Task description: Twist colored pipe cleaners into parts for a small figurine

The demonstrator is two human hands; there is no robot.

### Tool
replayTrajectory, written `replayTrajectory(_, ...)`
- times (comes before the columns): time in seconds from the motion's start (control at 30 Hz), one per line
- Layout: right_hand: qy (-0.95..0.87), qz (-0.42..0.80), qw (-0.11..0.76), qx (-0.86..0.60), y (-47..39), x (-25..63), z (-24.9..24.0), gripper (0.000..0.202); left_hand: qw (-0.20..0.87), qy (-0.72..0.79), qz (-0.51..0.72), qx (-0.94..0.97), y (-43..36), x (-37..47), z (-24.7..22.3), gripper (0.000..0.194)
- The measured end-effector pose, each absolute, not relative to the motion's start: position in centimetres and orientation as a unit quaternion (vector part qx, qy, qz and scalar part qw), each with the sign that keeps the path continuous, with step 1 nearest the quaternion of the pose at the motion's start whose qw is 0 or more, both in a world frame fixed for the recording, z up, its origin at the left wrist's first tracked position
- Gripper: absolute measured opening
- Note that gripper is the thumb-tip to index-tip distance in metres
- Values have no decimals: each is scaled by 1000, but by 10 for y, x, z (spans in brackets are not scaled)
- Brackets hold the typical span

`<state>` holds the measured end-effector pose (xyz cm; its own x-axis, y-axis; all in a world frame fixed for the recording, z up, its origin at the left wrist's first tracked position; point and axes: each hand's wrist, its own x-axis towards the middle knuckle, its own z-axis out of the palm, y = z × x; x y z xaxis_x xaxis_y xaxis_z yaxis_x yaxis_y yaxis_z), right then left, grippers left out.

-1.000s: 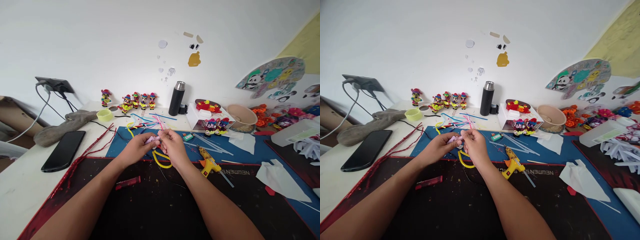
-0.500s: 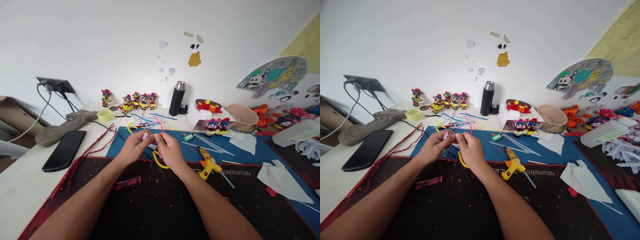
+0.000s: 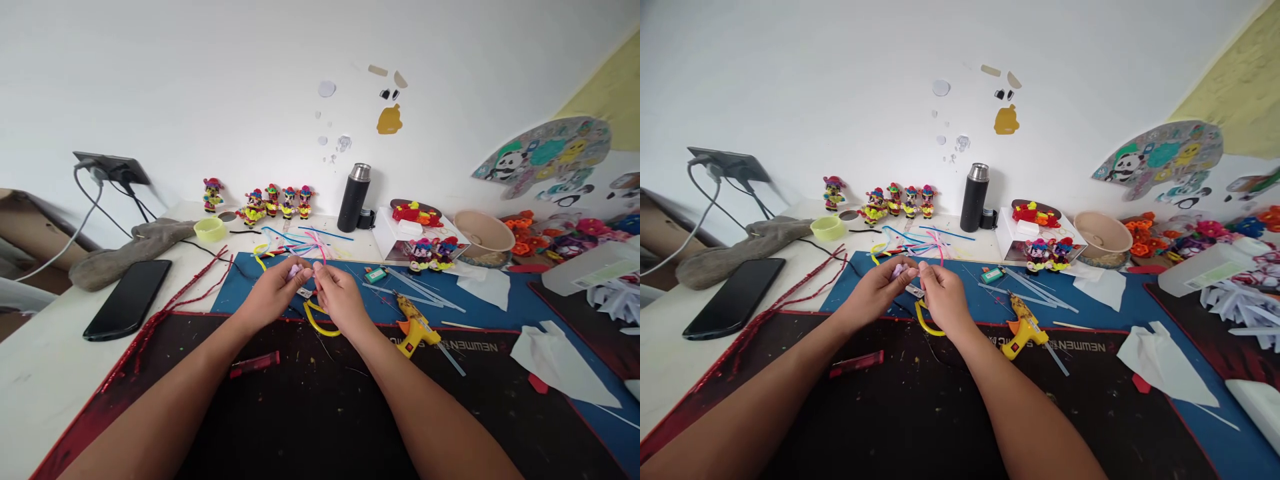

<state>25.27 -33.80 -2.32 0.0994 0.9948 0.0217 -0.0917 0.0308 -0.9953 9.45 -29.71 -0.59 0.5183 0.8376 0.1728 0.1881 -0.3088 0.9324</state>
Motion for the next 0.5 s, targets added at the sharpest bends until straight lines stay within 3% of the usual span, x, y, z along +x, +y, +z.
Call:
replayTrajectory(0.1,-477,479,545,-495,-341,253,-20,63,452,344,331,754,-297,89,-2,38)
replayTrajectory(0.5,-512,456,519,-510,-346,252,-15,59,537,334,346,693,-290,87,-7,43)
